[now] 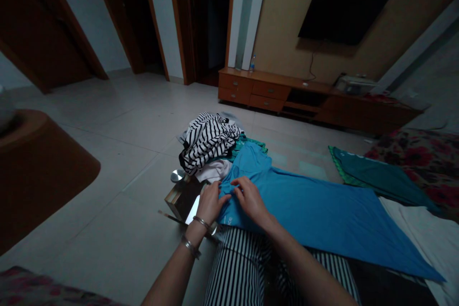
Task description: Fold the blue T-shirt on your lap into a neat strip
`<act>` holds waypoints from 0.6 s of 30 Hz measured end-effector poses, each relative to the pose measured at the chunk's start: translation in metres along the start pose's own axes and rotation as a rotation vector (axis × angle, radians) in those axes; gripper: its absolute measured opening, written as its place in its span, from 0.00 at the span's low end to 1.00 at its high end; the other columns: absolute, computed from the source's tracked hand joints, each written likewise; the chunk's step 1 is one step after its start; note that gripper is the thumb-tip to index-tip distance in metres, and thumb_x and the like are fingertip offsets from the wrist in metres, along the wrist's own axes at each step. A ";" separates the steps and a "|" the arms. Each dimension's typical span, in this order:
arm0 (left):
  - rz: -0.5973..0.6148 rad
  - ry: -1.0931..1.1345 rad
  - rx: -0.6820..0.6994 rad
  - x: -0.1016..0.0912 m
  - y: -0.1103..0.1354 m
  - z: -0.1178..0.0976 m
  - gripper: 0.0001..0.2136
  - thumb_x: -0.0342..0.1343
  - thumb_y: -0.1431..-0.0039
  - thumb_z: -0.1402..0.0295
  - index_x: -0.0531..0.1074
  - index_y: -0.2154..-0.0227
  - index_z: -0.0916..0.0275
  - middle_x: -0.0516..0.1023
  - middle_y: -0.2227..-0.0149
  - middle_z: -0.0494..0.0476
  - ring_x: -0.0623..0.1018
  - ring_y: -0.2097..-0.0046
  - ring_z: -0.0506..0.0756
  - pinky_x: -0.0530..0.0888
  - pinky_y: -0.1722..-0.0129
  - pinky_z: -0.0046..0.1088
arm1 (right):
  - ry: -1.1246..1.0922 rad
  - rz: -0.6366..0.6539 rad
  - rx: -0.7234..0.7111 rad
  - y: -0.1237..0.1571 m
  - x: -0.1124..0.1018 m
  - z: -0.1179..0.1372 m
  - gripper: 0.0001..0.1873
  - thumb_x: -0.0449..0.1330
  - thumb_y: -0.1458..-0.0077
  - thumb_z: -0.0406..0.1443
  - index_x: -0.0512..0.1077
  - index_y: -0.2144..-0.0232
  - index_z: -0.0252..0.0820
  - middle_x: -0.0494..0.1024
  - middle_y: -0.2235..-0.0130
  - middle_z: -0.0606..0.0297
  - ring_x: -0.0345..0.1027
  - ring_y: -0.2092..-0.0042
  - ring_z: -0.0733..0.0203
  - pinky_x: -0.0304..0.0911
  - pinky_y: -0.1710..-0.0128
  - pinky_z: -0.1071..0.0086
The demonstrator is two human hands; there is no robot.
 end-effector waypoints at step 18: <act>-0.010 0.801 -0.015 -0.014 -0.016 -0.004 0.18 0.50 0.44 0.55 0.74 0.69 0.66 0.77 0.66 0.58 0.76 0.61 0.55 0.71 0.57 0.31 | -0.643 -0.125 0.495 0.014 0.046 -0.051 0.26 0.53 0.54 0.29 0.62 0.50 0.39 0.75 0.57 0.57 0.71 0.57 0.58 0.67 0.59 0.66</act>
Point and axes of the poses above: each hand's wrist, its own y-axis away from the middle knuckle, its own x-axis out of the palm, z = x × y, the point moved 7 cm from there along -y, towards the middle knuckle
